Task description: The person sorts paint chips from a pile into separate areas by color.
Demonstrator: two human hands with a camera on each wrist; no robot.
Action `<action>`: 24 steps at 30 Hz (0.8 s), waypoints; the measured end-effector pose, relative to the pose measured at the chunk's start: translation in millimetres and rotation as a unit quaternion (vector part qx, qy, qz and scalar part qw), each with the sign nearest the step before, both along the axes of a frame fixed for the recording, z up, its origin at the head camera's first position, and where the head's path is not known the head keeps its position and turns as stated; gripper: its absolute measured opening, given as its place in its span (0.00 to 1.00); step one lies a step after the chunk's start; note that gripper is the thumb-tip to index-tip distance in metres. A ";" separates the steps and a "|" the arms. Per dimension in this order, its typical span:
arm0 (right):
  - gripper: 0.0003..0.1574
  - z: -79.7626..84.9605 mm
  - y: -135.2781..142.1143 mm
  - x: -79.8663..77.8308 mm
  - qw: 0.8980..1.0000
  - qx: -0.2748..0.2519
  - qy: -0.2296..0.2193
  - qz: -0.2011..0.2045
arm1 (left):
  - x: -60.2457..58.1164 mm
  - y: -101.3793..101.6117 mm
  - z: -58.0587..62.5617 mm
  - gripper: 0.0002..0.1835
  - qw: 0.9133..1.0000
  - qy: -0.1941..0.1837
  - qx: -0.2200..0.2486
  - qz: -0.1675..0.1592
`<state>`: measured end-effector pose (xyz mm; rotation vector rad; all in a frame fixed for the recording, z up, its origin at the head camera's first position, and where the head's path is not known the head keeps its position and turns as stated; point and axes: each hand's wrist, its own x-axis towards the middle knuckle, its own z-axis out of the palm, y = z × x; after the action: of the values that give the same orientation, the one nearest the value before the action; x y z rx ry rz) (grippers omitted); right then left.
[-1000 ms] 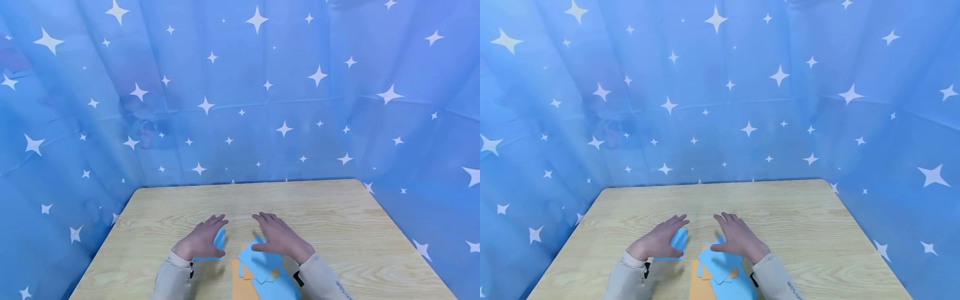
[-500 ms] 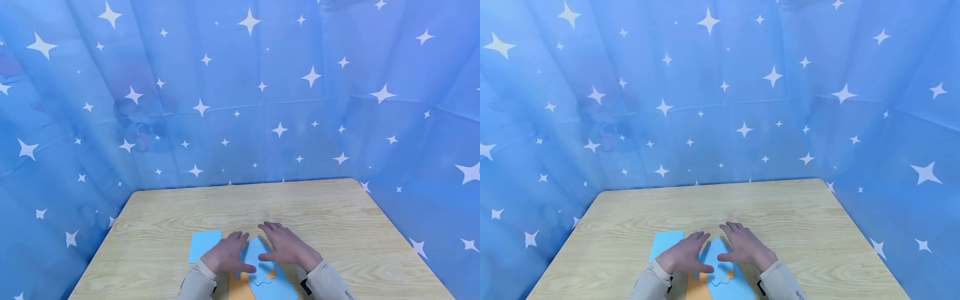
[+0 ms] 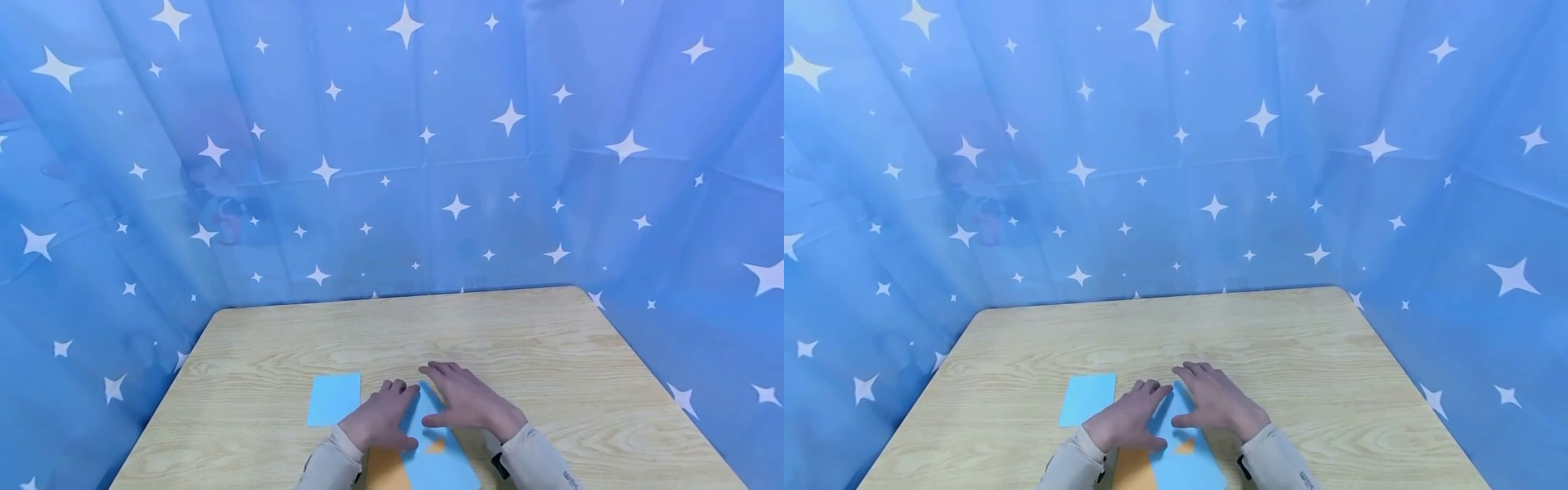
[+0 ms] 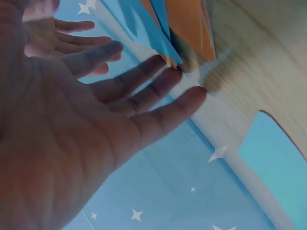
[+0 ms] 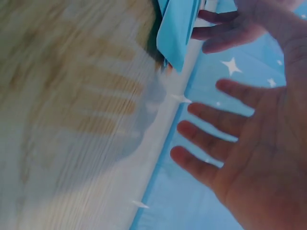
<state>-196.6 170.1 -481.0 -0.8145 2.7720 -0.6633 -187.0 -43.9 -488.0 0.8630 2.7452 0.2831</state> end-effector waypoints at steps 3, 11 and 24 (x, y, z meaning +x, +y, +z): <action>0.61 -0.8 -0.7 -0.3 1.000 0.004 -0.016 0.025 | -0.8 -0.8 2.3 0.47 1.000 -0.009 0.014 -0.019; 0.63 -7.9 -3.0 1.3 0.999 0.027 -0.013 0.046 | -2.1 -3.4 1.9 0.44 0.999 -0.025 0.039 -0.029; 0.57 -12.8 -3.9 -0.6 0.999 0.030 0.005 0.031 | 1.2 -4.6 5.8 0.53 0.999 -0.029 0.037 -0.012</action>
<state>-197.2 166.1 -493.8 -0.8893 2.7485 -0.5651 -185.8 -48.4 -482.1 0.8923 2.6839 0.4010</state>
